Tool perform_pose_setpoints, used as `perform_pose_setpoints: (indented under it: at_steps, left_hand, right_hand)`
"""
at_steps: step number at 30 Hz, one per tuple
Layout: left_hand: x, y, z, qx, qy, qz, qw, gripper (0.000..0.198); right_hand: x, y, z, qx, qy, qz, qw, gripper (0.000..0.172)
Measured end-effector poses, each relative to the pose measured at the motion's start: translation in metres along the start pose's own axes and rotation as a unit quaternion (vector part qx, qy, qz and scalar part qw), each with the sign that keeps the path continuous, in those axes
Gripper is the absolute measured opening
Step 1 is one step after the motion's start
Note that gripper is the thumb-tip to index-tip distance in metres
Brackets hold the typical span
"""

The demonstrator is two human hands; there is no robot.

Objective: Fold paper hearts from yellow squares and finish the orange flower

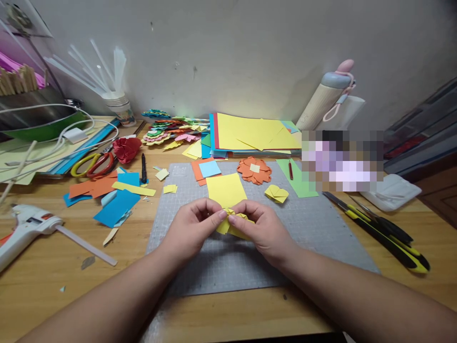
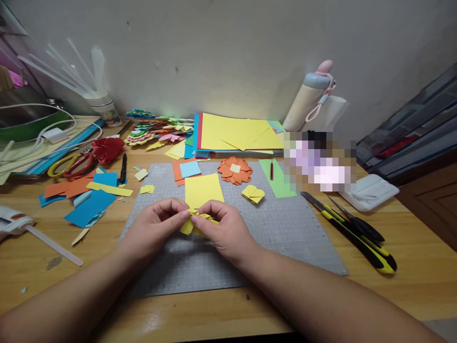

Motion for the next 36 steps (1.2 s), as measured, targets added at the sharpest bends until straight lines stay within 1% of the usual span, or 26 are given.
perform_pose_setpoints:
  at_steps: [4, 6, 11, 13, 15, 17, 21, 24, 27, 31, 33, 36]
  left_hand:
    - [0.0012, 0.0012, -0.0006, -0.031, -0.004, -0.015, 0.999, 0.024]
    - [0.0016, 0.0027, -0.0018, -0.037, -0.001, -0.021, 0.999, 0.023]
    - [0.0017, 0.0050, -0.0046, -0.011, -0.008, 0.007, 1.000, 0.020]
    - [0.0016, 0.0052, -0.0038, -0.011, -0.003, 0.012, 1.000, 0.019]
    - [0.0014, 0.0050, -0.0028, -0.015, 0.001, 0.010, 1.000, 0.017]
    - [0.0014, 0.0043, -0.0028, -0.024, -0.007, 0.006, 1.000, 0.016]
    - [0.0017, 0.0025, -0.0039, -0.056, -0.026, 0.003, 0.998, 0.016]
    - [0.0015, 0.0018, -0.0038, -0.053, -0.021, 0.011, 0.998, 0.018]
    - [0.0007, 0.0029, -0.0027, -0.021, -0.010, 0.016, 1.000, 0.021]
    - [0.0003, 0.0018, -0.0029, -0.019, -0.022, 0.035, 0.999, 0.024]
    - [0.0007, 0.0003, -0.0026, -0.025, -0.021, 0.040, 0.999, 0.026]
    - [0.0011, -0.0005, -0.0024, -0.048, -0.018, 0.028, 0.998, 0.025]
  right_hand:
    - [0.0010, -0.0044, -0.0020, 0.082, -0.018, 0.027, 0.996, 0.019]
    - [0.0013, -0.0037, -0.0023, 0.100, -0.025, 0.022, 0.994, 0.019]
    - [0.0000, -0.0001, 0.0021, 0.025, 0.002, 0.016, 1.000, 0.022]
    - [-0.0007, -0.0003, 0.0020, 0.011, -0.007, 0.019, 1.000, 0.022]
    - [-0.0009, -0.0013, 0.0005, 0.012, -0.029, 0.017, 0.999, 0.022]
    - [-0.0006, -0.0028, -0.0007, 0.012, -0.043, 0.014, 0.999, 0.024]
    - [-0.0004, -0.0047, -0.0022, 0.037, -0.051, 0.019, 0.998, 0.023]
    - [-0.0010, -0.0023, -0.0033, 0.051, -0.059, 0.011, 0.997, 0.023]
    - [-0.0027, 0.0019, -0.0013, 0.010, -0.039, -0.010, 0.999, 0.023]
    - [-0.0047, 0.0027, 0.0038, -0.011, 0.012, -0.019, 1.000, 0.023]
    - [-0.0050, 0.0016, 0.0042, -0.006, 0.013, -0.021, 1.000, 0.023]
    - [-0.0051, 0.0001, 0.0022, -0.010, -0.009, -0.018, 1.000, 0.021]
Point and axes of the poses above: each hand's wrist, its own x-axis away from the middle knuckle, its own z-axis out of the back of the hand, y = z × x, the point moved 4 cm from there along -x, towards the middle knuckle, and after that the axes turned 12 degrees about -x, right-handed, at the moved point
